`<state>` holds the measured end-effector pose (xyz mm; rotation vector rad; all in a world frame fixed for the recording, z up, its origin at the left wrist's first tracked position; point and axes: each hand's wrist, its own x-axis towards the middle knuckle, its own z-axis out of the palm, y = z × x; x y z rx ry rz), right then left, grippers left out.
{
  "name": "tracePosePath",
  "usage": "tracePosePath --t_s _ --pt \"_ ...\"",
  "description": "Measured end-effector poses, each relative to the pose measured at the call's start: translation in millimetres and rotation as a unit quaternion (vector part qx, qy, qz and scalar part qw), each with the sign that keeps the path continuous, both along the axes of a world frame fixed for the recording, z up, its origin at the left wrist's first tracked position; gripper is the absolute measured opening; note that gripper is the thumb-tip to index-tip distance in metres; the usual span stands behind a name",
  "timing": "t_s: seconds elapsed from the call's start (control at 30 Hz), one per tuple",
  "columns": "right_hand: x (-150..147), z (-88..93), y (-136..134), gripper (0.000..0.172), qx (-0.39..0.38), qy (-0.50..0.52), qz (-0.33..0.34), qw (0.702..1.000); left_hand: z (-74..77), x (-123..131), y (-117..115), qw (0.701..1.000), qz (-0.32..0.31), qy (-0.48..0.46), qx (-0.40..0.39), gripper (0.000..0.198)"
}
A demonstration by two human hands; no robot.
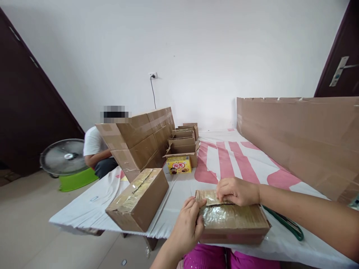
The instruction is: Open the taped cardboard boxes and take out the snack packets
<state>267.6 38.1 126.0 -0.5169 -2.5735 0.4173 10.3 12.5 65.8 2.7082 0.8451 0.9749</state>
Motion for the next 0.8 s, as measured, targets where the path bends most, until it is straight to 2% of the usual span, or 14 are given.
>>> tracePosePath --t_s 0.17,0.37,0.5,0.57,0.7,0.8 --pt "6 2.5 -9 0.014 -0.009 -0.013 -0.046 0.999 -0.1 1 0 1.000 -0.013 0.001 0.003 0.050" --pt "17 -2.3 -15 0.012 0.043 -0.057 -0.057 0.996 0.6 5 -1 1.000 -0.029 0.010 0.003 0.050" --pt "29 -7.0 -20 0.010 0.070 -0.045 -0.079 0.993 1.5 6 -1 0.999 -0.046 0.003 -0.004 0.049" --pt "33 -9.7 -21 0.009 0.048 -0.030 -0.090 0.994 1.6 9 0 0.998 -0.056 0.002 -0.006 0.050" --pt "43 -17.5 -18 0.009 -0.043 0.017 -0.151 0.987 2.2 14 4 0.997 -0.074 0.000 -0.018 0.050" --pt "64 -22.5 -15 0.010 -0.065 0.043 -0.200 0.977 1.1 8 6 0.997 -0.068 0.002 -0.024 0.048"
